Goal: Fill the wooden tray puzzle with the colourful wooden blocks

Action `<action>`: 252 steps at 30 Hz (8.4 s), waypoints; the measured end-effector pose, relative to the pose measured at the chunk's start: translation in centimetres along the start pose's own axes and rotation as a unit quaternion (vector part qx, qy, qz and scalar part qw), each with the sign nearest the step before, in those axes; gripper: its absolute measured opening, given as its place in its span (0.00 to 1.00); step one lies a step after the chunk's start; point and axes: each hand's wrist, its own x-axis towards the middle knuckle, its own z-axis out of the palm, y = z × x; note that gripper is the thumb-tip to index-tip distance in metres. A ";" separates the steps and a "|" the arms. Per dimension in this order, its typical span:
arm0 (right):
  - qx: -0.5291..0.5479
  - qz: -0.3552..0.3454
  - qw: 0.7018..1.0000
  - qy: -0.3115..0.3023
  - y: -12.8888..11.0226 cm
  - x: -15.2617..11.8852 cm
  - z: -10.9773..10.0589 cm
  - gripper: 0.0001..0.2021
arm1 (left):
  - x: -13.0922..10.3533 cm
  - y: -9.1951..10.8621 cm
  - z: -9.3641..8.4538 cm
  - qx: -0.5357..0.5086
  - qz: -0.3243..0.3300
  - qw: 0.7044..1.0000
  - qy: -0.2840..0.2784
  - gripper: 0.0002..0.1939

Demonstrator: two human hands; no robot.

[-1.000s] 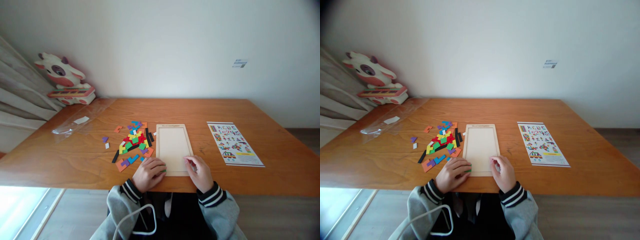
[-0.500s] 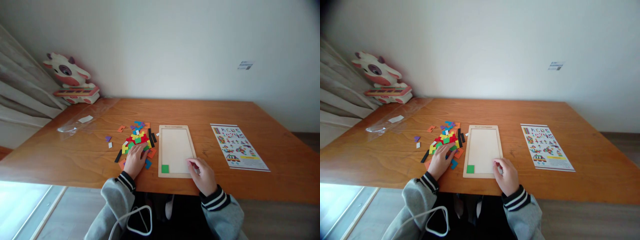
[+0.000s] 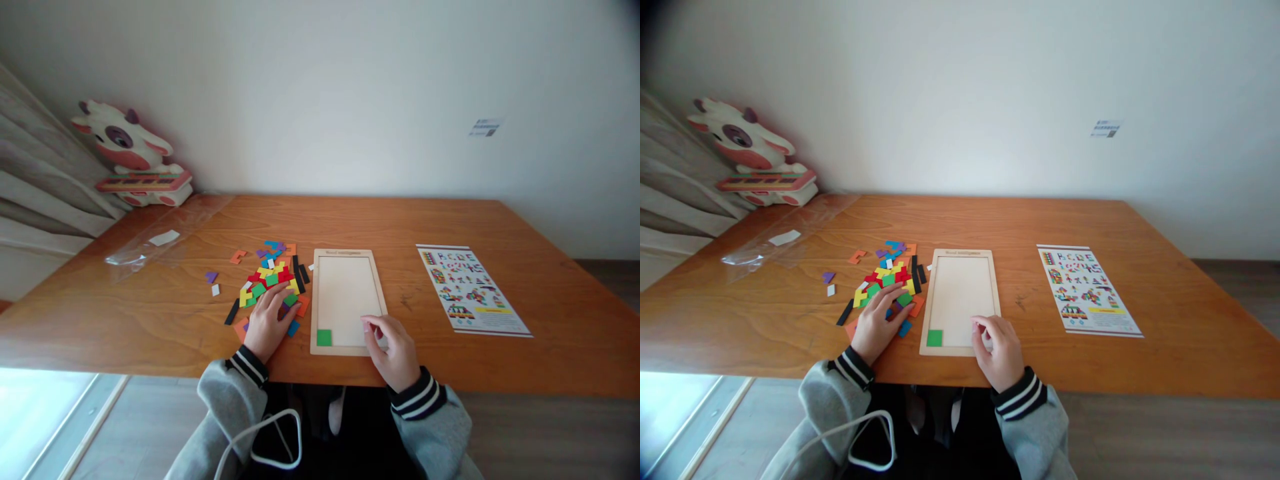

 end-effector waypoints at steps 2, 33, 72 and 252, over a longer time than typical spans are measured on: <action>0.013 -0.008 1.000 -0.015 -0.6 0.0 0.3 0.08 | -0.1 -0.3 0.1 0.027 -0.013 0.999 -0.014 0.15; 0.023 0.007 0.999 -0.033 2.4 0.0 -0.6 0.07 | -0.7 4.6 0.9 -0.137 0.191 0.967 -0.100 0.12; -0.072 -0.052 0.985 -0.148 0.6 -0.6 -0.1 0.09 | -1.9 3.7 -1.1 -0.110 0.161 0.977 -0.082 0.09; -0.028 -0.019 0.995 -0.093 3.4 -1.3 -0.8 0.12 | -2.3 3.7 -1.4 -0.090 0.096 0.983 -0.128 0.09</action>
